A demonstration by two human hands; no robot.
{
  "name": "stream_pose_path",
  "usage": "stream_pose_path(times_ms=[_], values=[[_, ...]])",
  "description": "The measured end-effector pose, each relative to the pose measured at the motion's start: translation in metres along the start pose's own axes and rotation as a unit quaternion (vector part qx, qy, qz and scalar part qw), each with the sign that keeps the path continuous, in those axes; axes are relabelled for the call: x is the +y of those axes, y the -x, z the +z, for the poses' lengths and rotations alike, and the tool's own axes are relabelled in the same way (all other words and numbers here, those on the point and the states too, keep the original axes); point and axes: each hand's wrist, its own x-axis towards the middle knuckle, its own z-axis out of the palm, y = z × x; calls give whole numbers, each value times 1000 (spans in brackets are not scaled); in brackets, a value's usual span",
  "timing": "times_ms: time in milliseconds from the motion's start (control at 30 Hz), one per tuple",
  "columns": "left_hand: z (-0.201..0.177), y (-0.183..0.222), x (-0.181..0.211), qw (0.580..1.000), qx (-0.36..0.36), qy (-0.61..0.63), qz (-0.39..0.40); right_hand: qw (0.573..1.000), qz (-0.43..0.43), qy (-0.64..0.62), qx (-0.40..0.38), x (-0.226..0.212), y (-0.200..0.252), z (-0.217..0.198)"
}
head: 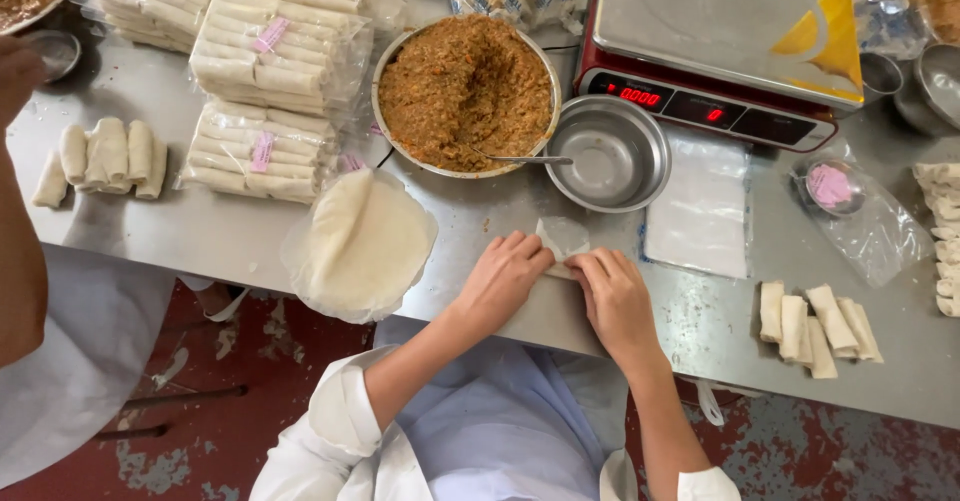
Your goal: Manually assembling food rolls by placing filling on wrappers and rolling them tightly.
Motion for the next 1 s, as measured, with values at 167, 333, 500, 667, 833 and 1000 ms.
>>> stream_pose_path(times_ms=[167,333,500,667,833,1000], values=[[-7,-12,2,999,21,-10,-36,998,-1,44,49,5,-6,8],[-38,-14,3,997,-36,-63,36,996,-61,56,19,4,-6,-9],[-24,-16,-3,994,-48,-86,51,998,-42,34,-28,13,-11,-7],[-11,-28,-8,996,-66,-53,8,999,-17,6,-39,17,-25,0],[-1,-24,-9,991,52,-104,64,994,-32,108,15,23,-18,15],[14,-23,-12,983,72,-150,74,996,-27,82,-6,19,-21,7]])
